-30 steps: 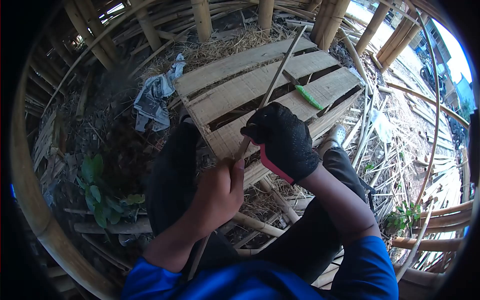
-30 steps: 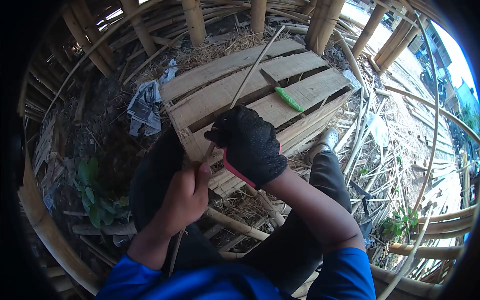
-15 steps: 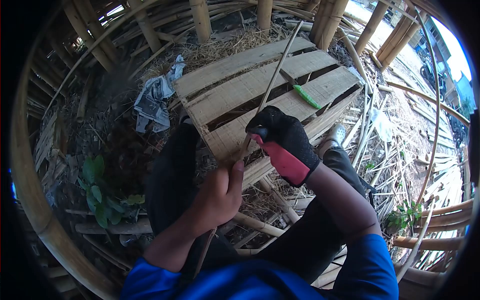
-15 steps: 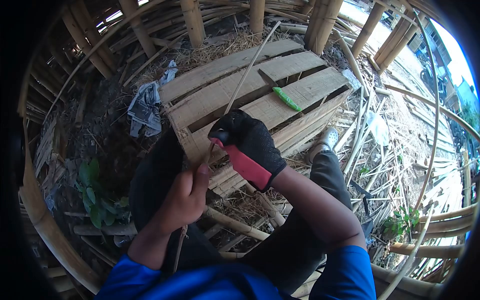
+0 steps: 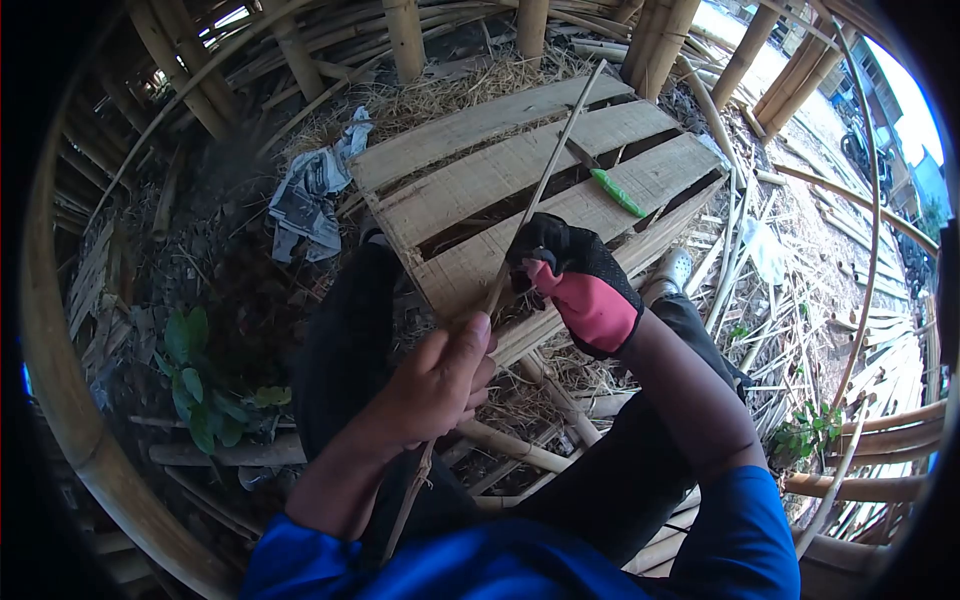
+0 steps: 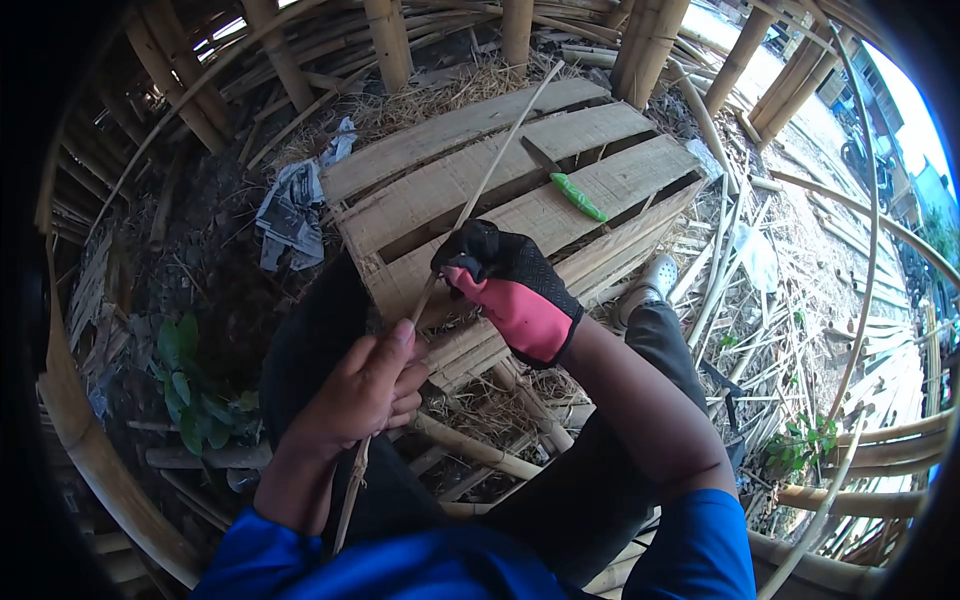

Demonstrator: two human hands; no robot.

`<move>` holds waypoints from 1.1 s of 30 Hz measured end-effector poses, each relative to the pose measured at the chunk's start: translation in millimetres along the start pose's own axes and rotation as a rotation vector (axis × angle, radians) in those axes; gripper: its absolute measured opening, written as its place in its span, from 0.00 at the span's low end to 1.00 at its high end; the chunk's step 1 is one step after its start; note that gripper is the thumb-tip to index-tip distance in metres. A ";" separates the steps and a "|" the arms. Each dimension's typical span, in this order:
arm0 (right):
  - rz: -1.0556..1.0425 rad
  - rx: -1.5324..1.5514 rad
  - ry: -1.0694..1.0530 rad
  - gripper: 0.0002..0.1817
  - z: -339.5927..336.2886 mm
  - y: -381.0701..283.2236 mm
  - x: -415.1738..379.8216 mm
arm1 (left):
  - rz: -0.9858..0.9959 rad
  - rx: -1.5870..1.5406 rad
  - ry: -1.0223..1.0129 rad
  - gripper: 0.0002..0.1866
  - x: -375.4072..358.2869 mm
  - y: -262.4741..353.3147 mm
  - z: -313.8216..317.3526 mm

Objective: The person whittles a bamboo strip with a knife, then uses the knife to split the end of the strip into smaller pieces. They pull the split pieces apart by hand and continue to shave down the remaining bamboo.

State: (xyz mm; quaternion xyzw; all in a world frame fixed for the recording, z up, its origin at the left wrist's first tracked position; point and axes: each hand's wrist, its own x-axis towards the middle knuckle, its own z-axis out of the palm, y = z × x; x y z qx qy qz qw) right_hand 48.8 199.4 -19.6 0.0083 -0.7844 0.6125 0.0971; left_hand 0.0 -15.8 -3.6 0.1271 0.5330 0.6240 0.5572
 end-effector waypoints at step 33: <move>-0.563 -0.583 0.097 0.10 38.2 -26.1 -3.1 | 0.281 0.065 0.369 0.18 59.8 39.5 2.2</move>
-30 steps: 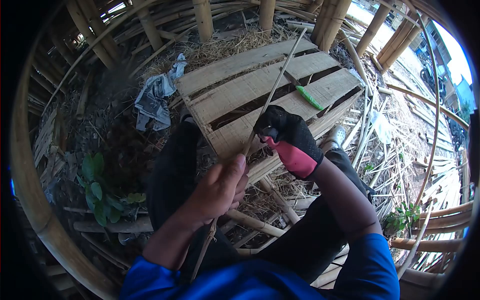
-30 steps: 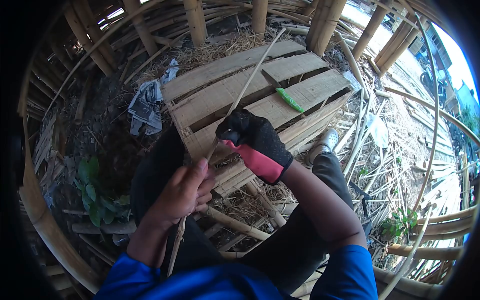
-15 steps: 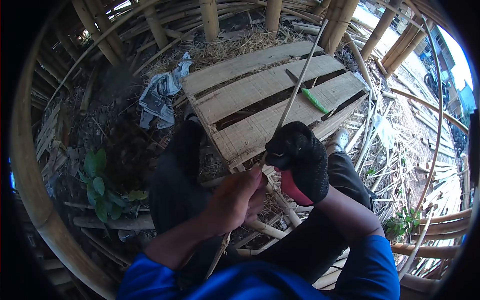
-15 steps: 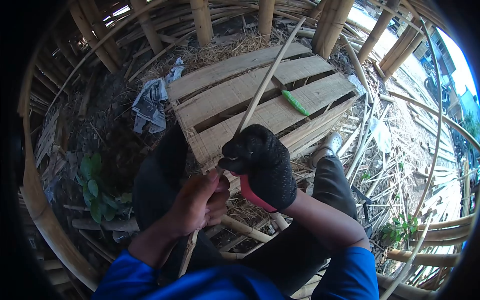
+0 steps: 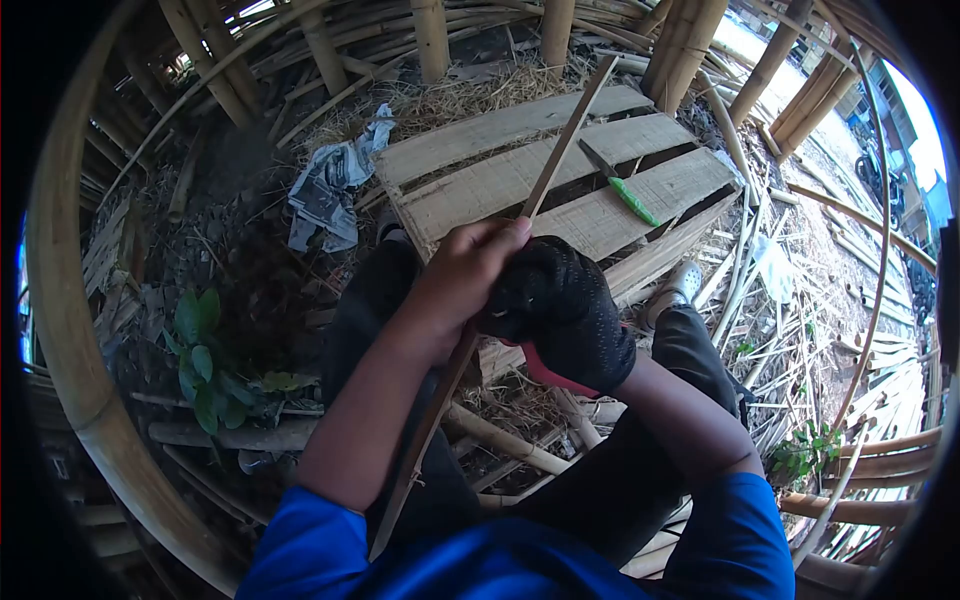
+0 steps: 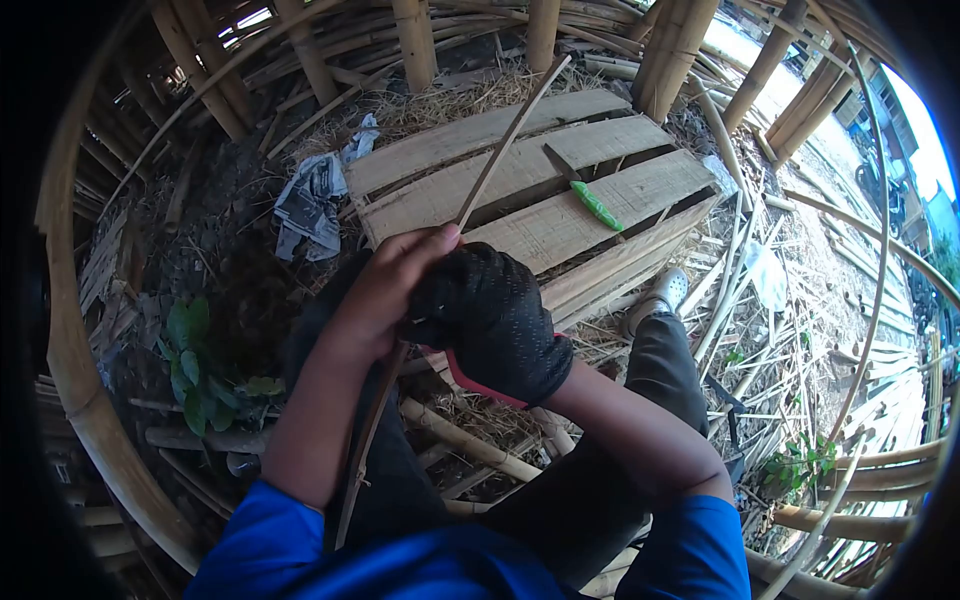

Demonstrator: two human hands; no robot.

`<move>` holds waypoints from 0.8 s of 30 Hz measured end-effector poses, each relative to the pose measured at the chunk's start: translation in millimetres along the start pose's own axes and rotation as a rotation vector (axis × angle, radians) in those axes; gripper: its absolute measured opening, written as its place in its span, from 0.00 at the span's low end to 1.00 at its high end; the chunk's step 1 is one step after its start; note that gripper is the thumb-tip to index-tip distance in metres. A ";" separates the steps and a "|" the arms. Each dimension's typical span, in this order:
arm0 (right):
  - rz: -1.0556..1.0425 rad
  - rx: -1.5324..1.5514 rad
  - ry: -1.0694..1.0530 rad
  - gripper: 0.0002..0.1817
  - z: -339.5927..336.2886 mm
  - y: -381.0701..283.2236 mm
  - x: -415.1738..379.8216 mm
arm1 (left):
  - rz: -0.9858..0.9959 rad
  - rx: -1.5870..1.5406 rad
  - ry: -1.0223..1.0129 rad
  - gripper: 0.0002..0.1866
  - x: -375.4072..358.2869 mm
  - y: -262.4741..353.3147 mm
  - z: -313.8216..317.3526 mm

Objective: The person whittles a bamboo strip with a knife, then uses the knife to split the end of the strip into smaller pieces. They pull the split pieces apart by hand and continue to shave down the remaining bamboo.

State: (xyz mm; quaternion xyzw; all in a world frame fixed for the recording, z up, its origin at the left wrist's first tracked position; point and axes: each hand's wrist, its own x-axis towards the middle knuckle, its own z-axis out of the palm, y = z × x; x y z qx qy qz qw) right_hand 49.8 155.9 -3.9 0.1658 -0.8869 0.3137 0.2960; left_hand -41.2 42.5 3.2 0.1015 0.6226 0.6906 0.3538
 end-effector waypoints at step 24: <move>1.105 0.753 -0.325 0.44 -25.7 -5.9 9.0 | 0.193 0.017 -0.107 0.15 7.7 -9.4 -32.2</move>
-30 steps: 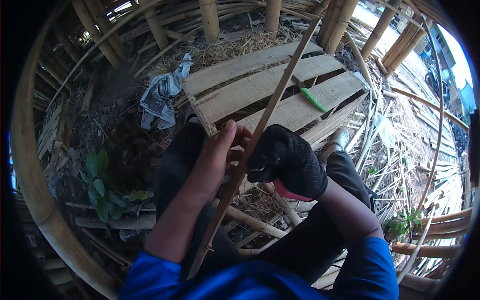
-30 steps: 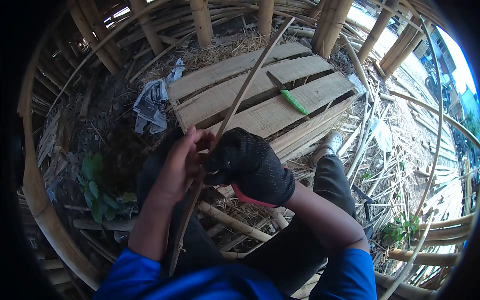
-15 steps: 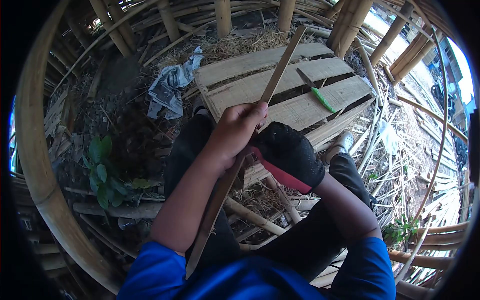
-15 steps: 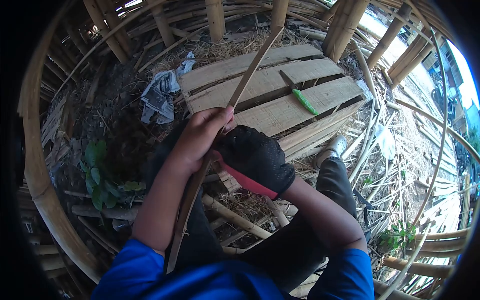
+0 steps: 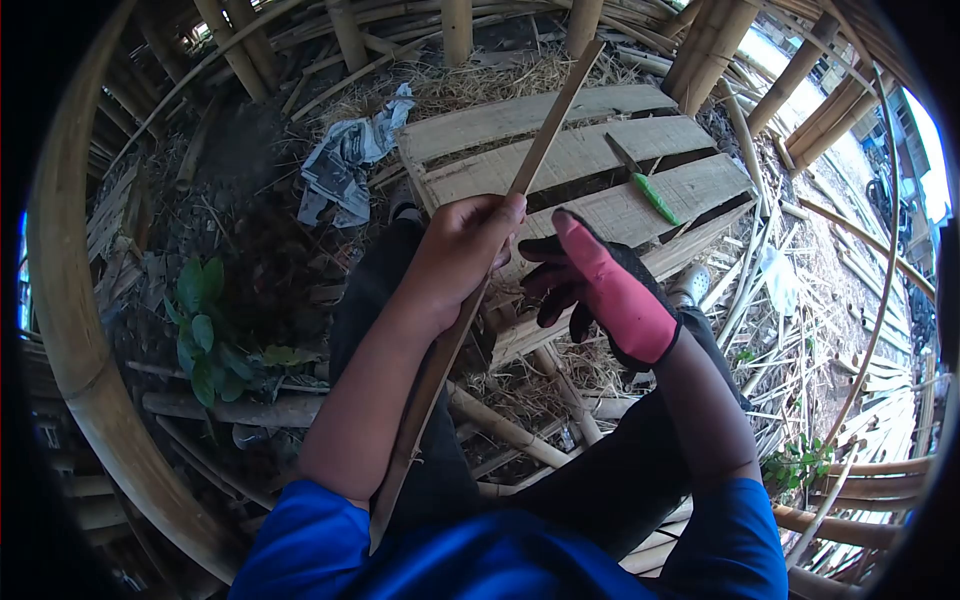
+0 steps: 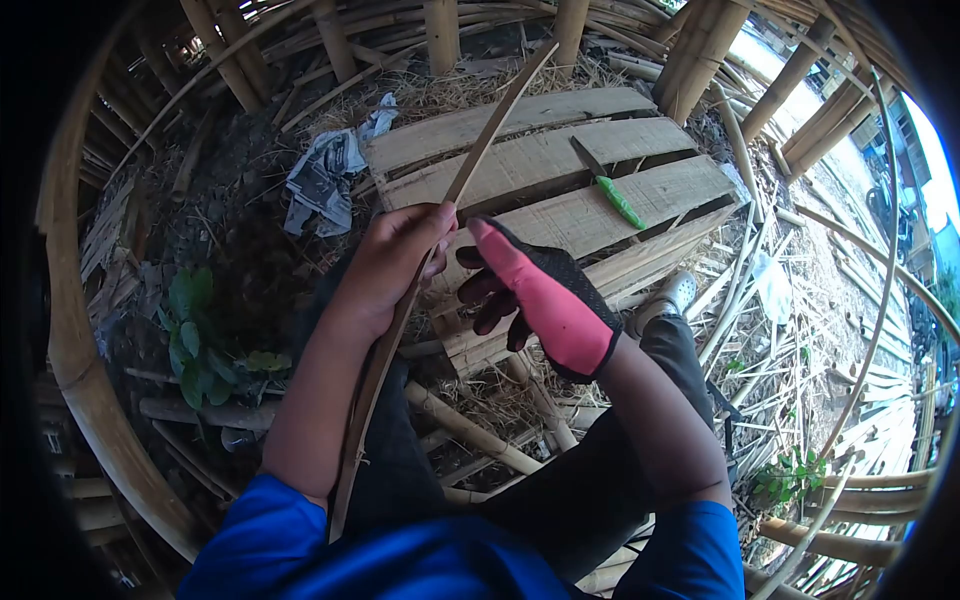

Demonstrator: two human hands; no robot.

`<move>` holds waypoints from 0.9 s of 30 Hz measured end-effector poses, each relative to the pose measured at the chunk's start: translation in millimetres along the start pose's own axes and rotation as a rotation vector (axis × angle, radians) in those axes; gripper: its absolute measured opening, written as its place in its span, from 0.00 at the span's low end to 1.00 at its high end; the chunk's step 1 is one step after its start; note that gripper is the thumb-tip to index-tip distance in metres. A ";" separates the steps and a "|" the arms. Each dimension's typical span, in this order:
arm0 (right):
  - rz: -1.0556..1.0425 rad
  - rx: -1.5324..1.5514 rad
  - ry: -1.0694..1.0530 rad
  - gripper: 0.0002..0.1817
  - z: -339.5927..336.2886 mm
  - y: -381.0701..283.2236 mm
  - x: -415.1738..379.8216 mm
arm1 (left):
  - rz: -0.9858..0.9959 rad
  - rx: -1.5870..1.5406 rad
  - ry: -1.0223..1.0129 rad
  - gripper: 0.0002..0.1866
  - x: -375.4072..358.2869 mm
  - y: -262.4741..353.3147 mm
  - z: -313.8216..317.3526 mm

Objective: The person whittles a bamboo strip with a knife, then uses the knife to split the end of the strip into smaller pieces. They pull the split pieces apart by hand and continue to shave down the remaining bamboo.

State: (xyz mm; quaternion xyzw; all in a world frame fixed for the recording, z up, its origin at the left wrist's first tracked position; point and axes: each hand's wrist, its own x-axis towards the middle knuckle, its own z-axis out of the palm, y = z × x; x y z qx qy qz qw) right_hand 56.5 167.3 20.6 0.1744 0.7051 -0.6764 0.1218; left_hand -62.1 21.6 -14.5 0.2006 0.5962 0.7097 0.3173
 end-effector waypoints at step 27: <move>-1.236 -1.266 -0.421 0.06 45.2 50.4 -2.7 | 0.075 0.162 0.197 0.19 22.0 4.8 -4.5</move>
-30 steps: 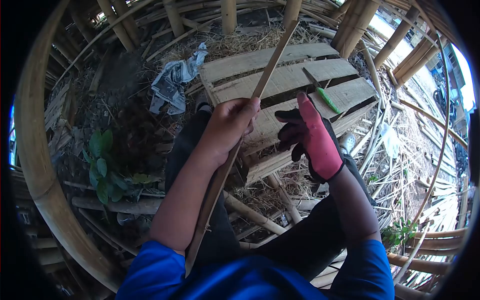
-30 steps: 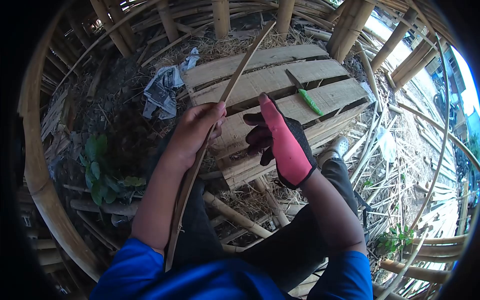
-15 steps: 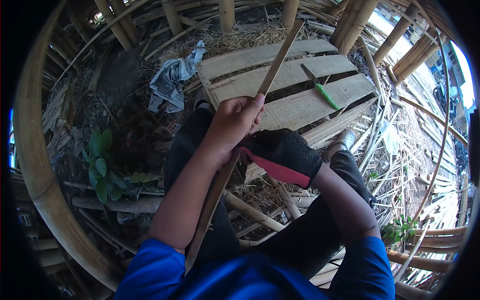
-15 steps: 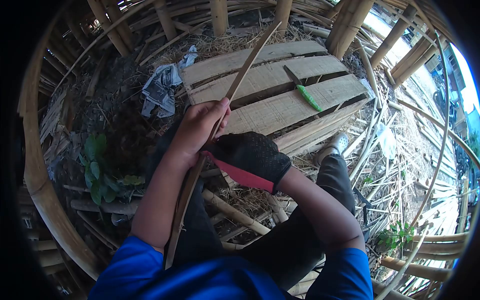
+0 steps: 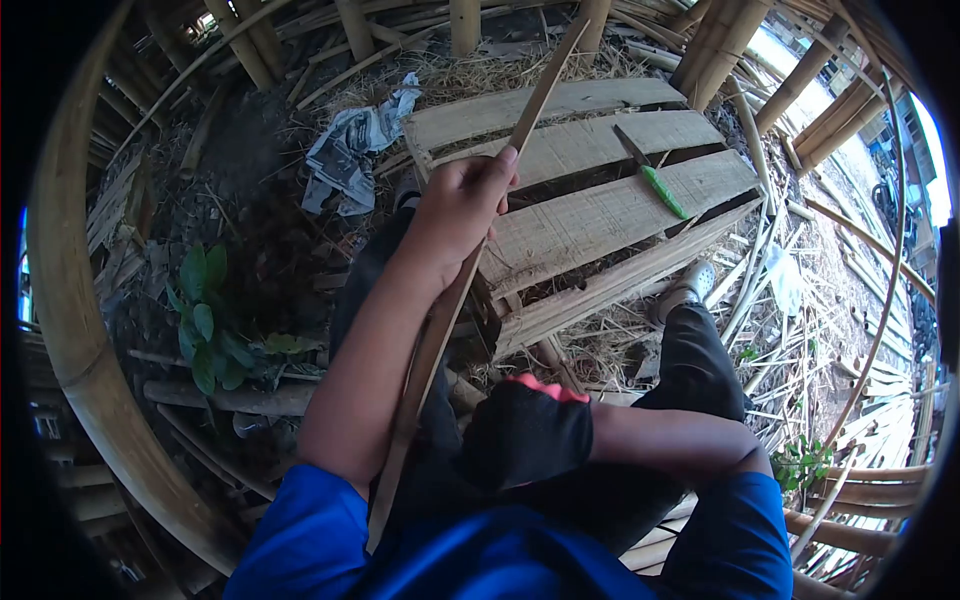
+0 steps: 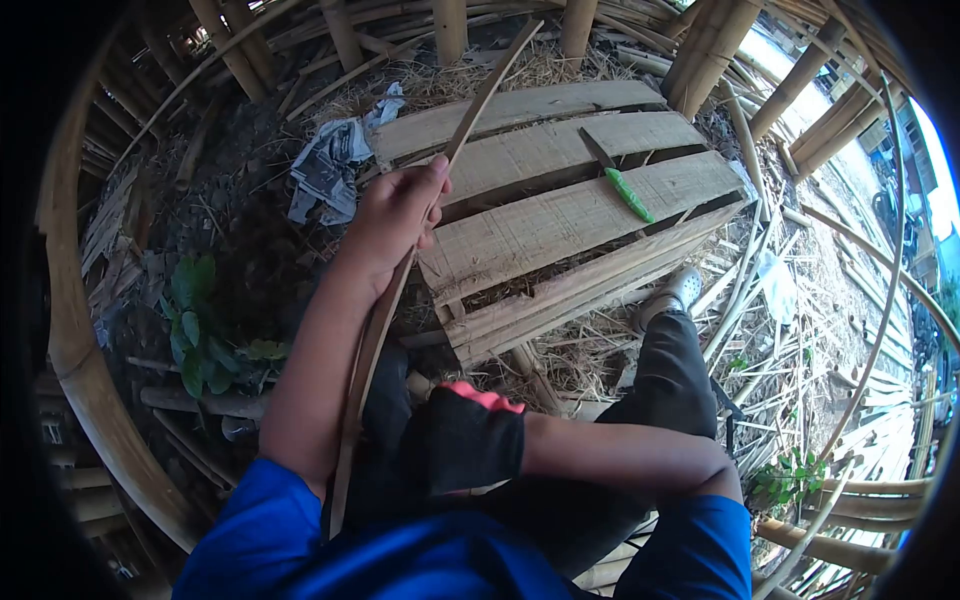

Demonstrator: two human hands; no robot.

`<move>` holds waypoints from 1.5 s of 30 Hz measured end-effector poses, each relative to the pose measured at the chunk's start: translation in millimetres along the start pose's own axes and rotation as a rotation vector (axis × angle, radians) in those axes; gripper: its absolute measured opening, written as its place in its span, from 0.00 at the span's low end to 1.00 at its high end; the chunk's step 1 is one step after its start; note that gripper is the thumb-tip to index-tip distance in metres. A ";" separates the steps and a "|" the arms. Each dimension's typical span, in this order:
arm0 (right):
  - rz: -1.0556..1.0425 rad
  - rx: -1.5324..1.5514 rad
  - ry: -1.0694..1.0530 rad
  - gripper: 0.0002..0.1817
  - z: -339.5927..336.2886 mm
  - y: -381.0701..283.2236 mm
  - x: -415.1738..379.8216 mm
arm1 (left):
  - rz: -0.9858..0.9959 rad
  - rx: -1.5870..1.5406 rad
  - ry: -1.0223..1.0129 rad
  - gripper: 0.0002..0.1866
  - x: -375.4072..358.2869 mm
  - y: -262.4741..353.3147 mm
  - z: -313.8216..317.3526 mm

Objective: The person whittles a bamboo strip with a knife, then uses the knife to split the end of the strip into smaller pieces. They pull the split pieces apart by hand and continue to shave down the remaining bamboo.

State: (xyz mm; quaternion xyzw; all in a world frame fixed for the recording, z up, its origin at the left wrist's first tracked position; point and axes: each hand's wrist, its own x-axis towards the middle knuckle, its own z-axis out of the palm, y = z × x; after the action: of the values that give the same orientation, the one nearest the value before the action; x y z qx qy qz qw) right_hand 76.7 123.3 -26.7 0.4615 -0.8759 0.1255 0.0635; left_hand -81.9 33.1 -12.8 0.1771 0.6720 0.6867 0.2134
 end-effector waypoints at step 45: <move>1.635 -0.397 0.161 0.19 -59.4 153.1 -104.7 | -0.295 -0.888 -0.776 0.17 -3.6 -4.7 -3.8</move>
State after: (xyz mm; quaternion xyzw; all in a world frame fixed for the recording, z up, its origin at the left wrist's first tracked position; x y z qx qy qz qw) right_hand 9.5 305.9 -18.2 -0.3476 -0.9328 0.0081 0.0948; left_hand -80.7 28.0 -17.5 0.2135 0.2119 0.7498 0.5894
